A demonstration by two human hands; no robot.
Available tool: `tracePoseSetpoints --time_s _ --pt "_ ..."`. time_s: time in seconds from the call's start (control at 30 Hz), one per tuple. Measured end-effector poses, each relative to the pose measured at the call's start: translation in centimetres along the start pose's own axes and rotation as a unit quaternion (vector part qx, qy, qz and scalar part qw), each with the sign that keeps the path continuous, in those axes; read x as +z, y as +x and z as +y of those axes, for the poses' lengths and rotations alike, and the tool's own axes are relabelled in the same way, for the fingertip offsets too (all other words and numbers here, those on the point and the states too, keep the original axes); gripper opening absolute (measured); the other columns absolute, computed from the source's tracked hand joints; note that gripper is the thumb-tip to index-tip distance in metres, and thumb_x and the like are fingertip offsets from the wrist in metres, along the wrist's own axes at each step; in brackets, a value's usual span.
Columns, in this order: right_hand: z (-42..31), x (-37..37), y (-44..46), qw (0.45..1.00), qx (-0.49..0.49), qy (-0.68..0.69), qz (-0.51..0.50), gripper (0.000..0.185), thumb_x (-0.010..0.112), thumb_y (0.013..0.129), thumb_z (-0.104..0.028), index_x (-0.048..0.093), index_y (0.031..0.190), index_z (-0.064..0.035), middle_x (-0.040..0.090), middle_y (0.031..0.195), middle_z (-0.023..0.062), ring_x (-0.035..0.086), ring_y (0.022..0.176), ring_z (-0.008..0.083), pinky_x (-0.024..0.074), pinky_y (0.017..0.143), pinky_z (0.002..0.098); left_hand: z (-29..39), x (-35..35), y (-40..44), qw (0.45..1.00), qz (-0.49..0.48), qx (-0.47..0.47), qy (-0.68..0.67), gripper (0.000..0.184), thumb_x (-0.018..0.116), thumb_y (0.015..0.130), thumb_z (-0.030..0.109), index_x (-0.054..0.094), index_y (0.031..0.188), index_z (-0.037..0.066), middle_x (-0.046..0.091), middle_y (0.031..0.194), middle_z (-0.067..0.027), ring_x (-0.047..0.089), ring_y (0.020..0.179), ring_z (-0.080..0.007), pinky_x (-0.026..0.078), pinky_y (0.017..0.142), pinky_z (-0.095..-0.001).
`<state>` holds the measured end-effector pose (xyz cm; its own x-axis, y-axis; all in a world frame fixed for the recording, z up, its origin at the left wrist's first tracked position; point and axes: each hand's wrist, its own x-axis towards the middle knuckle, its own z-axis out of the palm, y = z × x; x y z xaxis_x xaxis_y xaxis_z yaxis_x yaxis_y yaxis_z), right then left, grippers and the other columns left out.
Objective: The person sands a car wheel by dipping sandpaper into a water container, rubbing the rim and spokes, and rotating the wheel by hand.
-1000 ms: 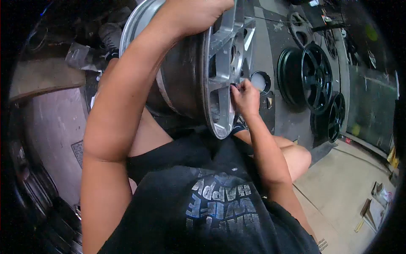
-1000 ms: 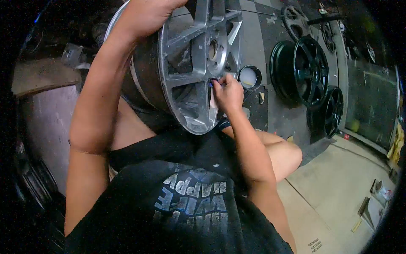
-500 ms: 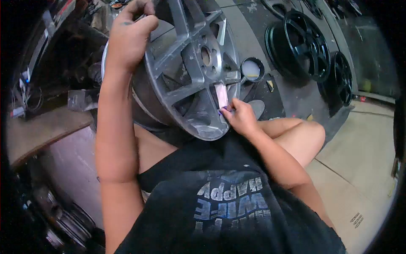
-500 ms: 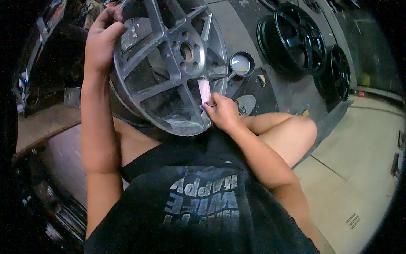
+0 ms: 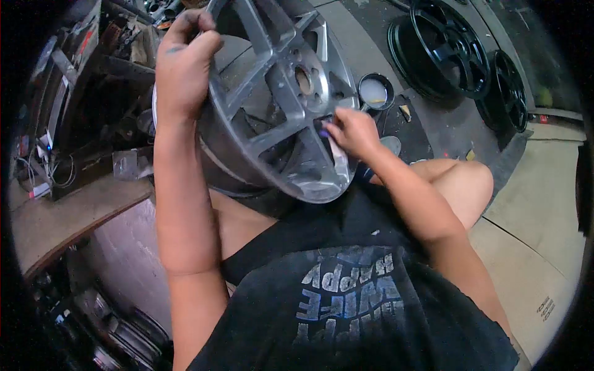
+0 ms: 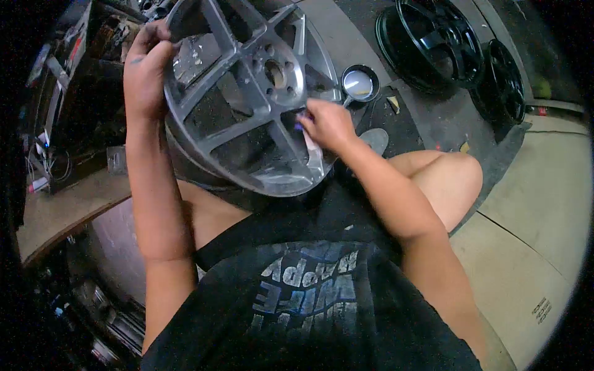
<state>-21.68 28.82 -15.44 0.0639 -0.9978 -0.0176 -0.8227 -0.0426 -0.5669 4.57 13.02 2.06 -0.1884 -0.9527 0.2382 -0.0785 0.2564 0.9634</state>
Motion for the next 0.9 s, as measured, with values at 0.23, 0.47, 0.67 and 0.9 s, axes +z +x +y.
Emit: tracePoseSetpoints --time_s 0.23,0.47,0.67,0.9 --pt "-1.0 -1.4 -5.5 0.995 0.039 0.012 -0.094 0.026 0.076 0.088 -0.029 0.064 0.093 -0.0064 0.07 0.087 0.018 0.069 0.085 0.0411 0.0538 0.072 0.0503 -0.8 -0.4 0.7 0.999 -0.021 -0.027 -0.038 0.012 0.058 0.085 0.0 0.06 0.095 0.008 0.055 0.092 0.0044 0.052 0.085 -0.0071 0.042 0.078 -0.0218" --pt "-1.6 0.9 -0.4 0.998 0.037 -0.039 0.026 0.028 0.075 0.089 -0.028 0.062 0.088 -0.0037 0.069 0.09 0.0191 0.067 0.084 0.0426 0.0526 0.071 0.0506 0.5 0.1 0.2 1.0 -0.002 -0.015 -0.013 0.011 0.061 0.081 0.002 0.057 0.09 0.006 0.052 0.082 0.003 0.05 0.074 -0.0077 0.041 0.067 -0.0248" --pt "-1.4 -1.8 -4.4 0.993 0.062 -0.048 -0.083 0.034 0.078 0.086 -0.037 0.065 0.087 -0.0057 0.07 0.087 0.018 0.068 0.085 0.0407 0.0529 0.073 0.0506 1.6 0.5 0.1 0.999 -0.005 -0.049 0.008 0.009 0.059 0.083 0.003 0.055 0.089 0.008 0.049 0.08 0.0029 0.046 0.069 -0.0083 0.039 0.063 -0.0252" --pt "-1.0 -0.2 -3.4 0.999 0.044 0.02 0.004 0.033 0.077 0.087 -0.031 0.06 0.088 -0.0031 0.067 0.082 0.0205 0.067 0.081 0.0424 0.0516 0.072 0.051 0.6 0.8 0.6 0.998 0.025 -0.039 -0.052 0.008 0.055 0.084 0.002 0.053 0.088 0.008 0.05 0.082 0.0016 0.049 0.074 -0.0089 0.041 0.068 -0.0251"
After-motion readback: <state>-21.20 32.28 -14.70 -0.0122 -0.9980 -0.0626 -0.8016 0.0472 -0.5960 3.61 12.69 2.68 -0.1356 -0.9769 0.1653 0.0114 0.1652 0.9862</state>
